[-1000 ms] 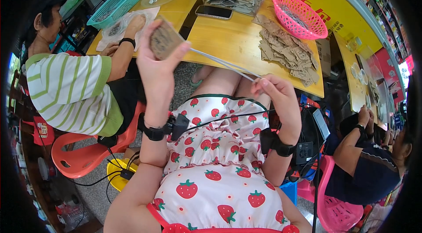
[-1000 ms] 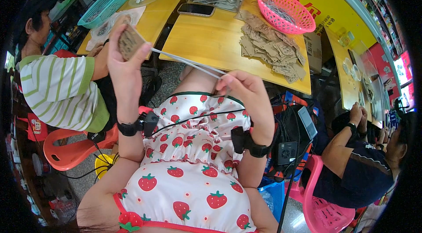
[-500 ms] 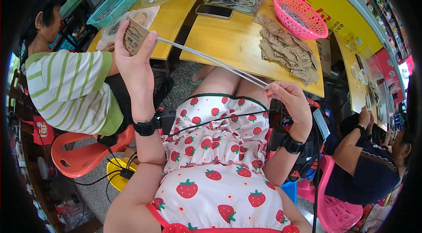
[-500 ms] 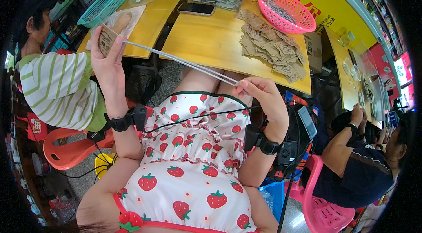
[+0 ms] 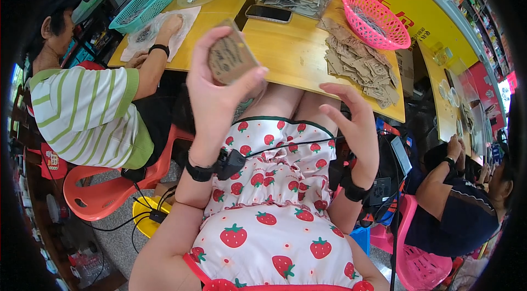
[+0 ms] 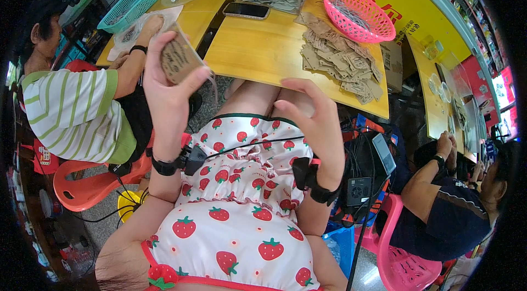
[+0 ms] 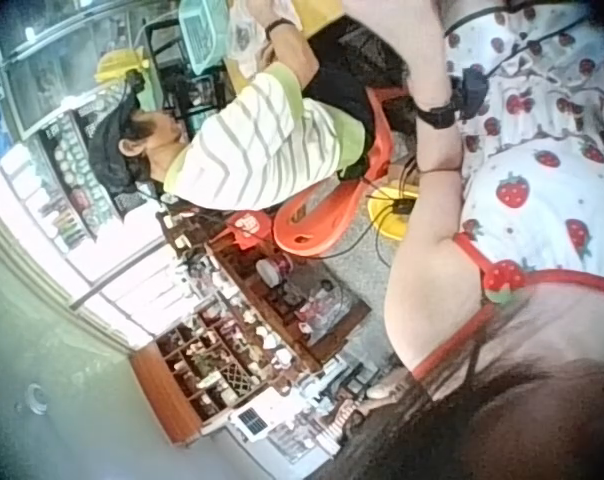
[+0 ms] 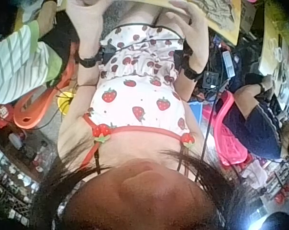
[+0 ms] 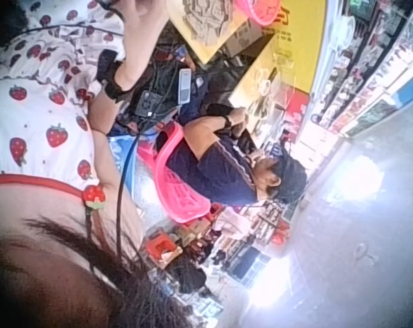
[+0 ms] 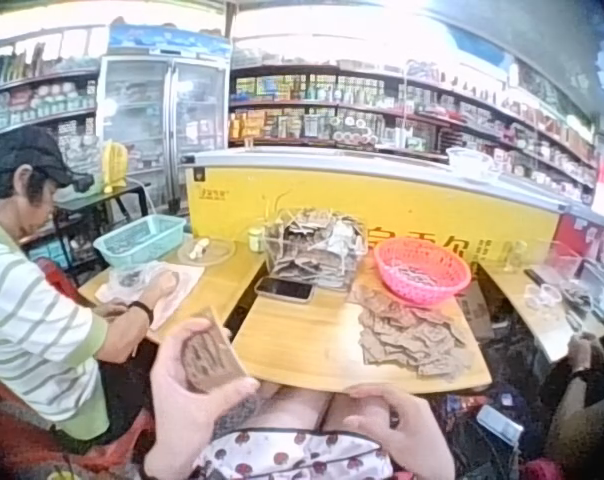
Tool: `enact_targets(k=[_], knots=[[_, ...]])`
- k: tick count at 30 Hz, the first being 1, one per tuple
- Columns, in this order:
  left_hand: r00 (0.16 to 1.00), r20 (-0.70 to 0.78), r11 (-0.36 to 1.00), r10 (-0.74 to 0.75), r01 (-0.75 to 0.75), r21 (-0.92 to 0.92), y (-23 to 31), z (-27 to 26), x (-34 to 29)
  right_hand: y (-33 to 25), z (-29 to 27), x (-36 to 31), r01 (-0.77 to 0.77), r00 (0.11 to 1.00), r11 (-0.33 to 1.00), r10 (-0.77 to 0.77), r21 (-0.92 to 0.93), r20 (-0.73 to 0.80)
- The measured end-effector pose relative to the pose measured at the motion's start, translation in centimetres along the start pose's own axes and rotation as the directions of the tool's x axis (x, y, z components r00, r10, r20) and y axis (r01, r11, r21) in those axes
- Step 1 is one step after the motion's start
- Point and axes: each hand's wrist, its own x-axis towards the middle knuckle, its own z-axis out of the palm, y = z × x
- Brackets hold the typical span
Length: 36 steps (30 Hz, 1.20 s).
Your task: Sort and pack small brown component tags or labels into a plastic bag.
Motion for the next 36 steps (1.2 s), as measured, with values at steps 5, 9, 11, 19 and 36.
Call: enact_targets(k=[5, 9, 11, 19, 36], knots=[[0.987, 0.157, 0.999, -0.043, 0.047, -0.021, -0.1, 1.8, -1.7, -2.8, 4.1, 0.0, 0.181, 0.983, 0.946, -0.172, 0.268, -0.060], [0.961, 0.231, 0.983, -0.150, 0.170, -0.068, -0.1, 2.2, -2.1, -3.1, 5.0, -0.4, 0.143, 0.990, 0.967, -0.138, 0.208, -0.041], [0.967, 0.247, 0.998, -0.055, 0.062, -0.022, -0.2, 2.3, -2.0, -3.2, 4.6, -0.6, -0.007, 1.000, 0.982, 0.011, 0.190, -0.017], [0.910, 0.365, 0.976, -0.197, 0.217, -0.015, -1.1, 0.4, -0.2, -2.2, 3.1, -0.2, 0.128, 0.991, 0.978, -0.122, 0.163, -0.046], [0.771, 0.583, 0.952, -0.255, 0.307, 0.011, -1.5, -0.2, -0.1, -2.2, 2.4, -0.1, 0.102, 0.994, 0.991, -0.104, 0.088, 0.024]])
